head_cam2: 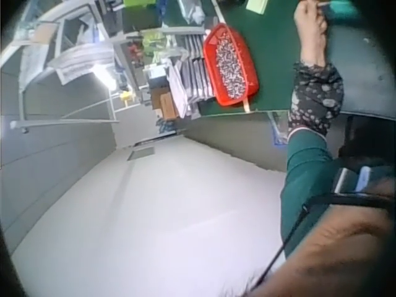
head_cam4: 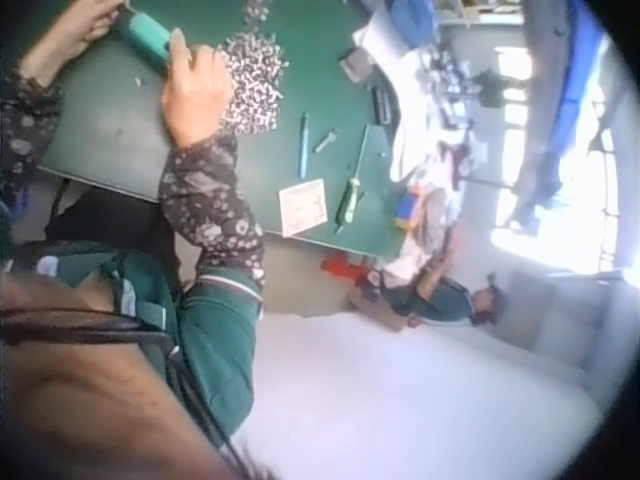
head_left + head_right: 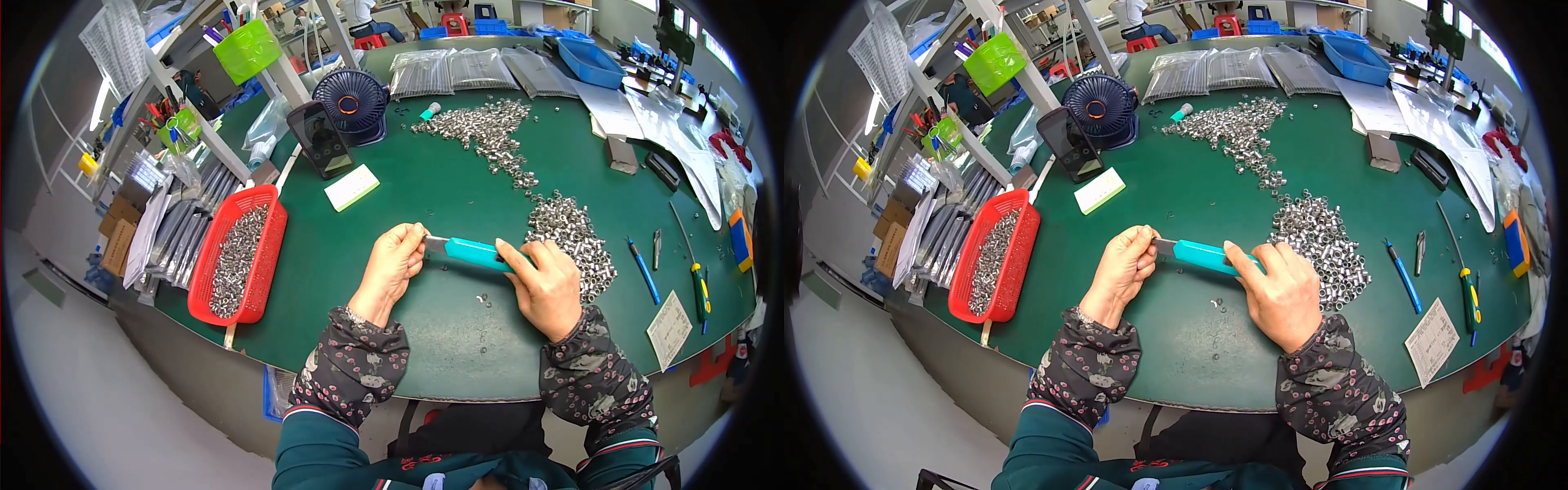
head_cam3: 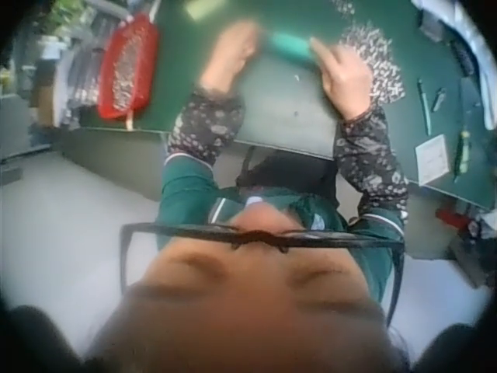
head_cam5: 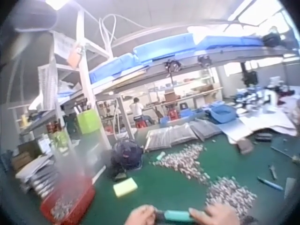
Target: Using a utility knife to scrape and trim excess material from small metal or plastic components at a factory workstation.
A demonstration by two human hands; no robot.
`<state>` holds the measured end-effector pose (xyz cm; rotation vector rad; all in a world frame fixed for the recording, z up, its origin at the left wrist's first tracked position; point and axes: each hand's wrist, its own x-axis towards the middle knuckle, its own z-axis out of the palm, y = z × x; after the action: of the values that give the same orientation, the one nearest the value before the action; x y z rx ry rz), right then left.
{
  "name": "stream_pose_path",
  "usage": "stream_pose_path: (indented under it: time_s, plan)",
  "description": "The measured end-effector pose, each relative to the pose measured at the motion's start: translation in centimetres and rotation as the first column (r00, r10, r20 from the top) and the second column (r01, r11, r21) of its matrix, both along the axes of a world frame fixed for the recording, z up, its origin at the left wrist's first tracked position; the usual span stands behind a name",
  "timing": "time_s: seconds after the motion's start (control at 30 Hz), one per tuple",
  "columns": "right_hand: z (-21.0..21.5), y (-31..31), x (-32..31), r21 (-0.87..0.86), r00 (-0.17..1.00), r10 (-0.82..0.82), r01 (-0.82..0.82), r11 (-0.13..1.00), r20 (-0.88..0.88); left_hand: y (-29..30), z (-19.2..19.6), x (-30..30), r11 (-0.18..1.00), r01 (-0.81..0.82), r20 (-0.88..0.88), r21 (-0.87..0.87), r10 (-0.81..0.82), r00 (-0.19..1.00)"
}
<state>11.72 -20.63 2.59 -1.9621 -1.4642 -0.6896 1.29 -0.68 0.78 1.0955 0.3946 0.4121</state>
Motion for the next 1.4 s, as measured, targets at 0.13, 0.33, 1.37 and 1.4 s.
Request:
stream_pose_path:
  time_s: [0.13,0.33,1.37,1.4]
  plan:
    - [0.01,0.00,0.00,0.003,1.000,0.000,0.000,1.000,0.012,0.19,-0.17,-0.01,1.000,0.008,-0.001,-0.009,-0.008,1.000]
    - [0.07,-0.05,0.10,-0.005,1.000,0.003,-0.003,1.000,0.024,0.37,0.03,-0.09,1.000,0.026,-0.078,0.010,-0.025,0.997]
    - [-0.33,-0.21,0.10,0.049,0.838,0.108,-0.098,0.994,-0.534,0.74,-0.13,-0.08,0.992,0.047,0.123,-0.113,-0.033,0.992]
    - [-0.42,-0.18,0.19,0.050,0.838,0.108,-0.097,0.994,-0.535,0.88,-0.33,-0.08,0.991,0.066,0.144,-0.113,-0.049,0.988]
